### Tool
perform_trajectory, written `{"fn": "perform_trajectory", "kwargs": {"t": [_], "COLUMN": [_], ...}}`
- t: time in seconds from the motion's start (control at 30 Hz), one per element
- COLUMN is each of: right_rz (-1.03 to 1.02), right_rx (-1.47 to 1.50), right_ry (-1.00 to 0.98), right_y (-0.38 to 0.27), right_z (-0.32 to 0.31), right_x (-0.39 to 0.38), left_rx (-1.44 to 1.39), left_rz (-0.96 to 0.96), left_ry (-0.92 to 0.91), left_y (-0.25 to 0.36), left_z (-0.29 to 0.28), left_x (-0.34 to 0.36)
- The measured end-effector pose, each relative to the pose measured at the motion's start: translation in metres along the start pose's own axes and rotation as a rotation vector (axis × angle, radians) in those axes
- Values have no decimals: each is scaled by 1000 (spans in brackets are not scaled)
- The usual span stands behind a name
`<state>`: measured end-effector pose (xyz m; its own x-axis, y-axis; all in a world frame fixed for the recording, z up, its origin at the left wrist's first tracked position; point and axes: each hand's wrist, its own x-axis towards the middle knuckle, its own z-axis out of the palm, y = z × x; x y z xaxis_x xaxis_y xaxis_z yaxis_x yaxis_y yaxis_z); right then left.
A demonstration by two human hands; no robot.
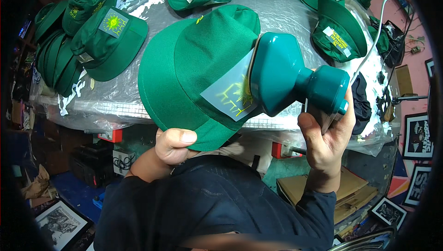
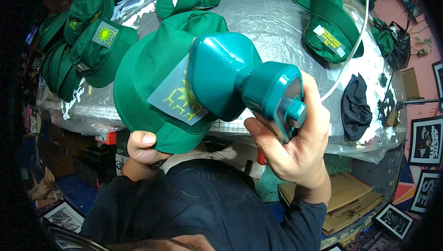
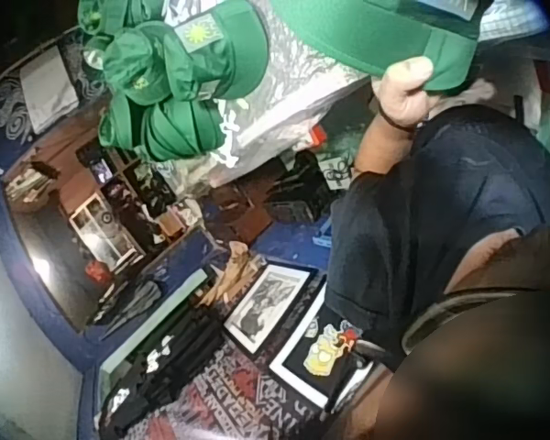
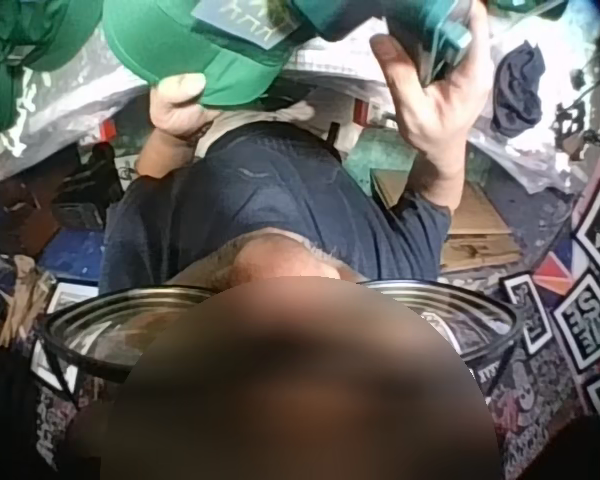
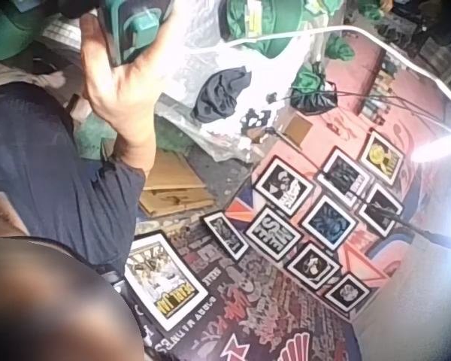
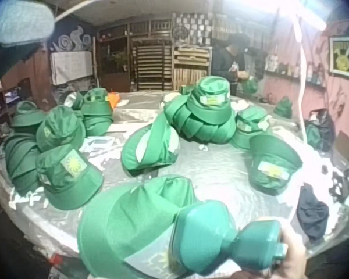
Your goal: Ironing logo patches onto green bucket hats and baseball caps.
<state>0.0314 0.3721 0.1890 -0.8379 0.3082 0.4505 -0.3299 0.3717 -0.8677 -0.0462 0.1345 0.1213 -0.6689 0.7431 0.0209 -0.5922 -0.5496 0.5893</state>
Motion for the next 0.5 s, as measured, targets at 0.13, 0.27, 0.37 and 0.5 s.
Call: {"fn": "perform_trajectory", "kwargs": {"t": [0.13,0.27,0.37,0.5], "right_rz": [-7,36,-3,152], "right_rx": [-36,-11,-118,70], "right_ry": [-32,-60,-110,-22], "right_y": [1,0,-1,-5], "right_z": [0,0,-1,5], "right_x": [-2,-1,-3,-4], "left_rx": [-26,-91,-130,-144], "left_rz": [13,7,-28,-63], "left_ry": [-23,-27,-29,-26], "left_y": [-4,-3,-2,-1], "left_z": [-5,-1,-2,-4], "left_x": [-2,-1,-2,-1]}}
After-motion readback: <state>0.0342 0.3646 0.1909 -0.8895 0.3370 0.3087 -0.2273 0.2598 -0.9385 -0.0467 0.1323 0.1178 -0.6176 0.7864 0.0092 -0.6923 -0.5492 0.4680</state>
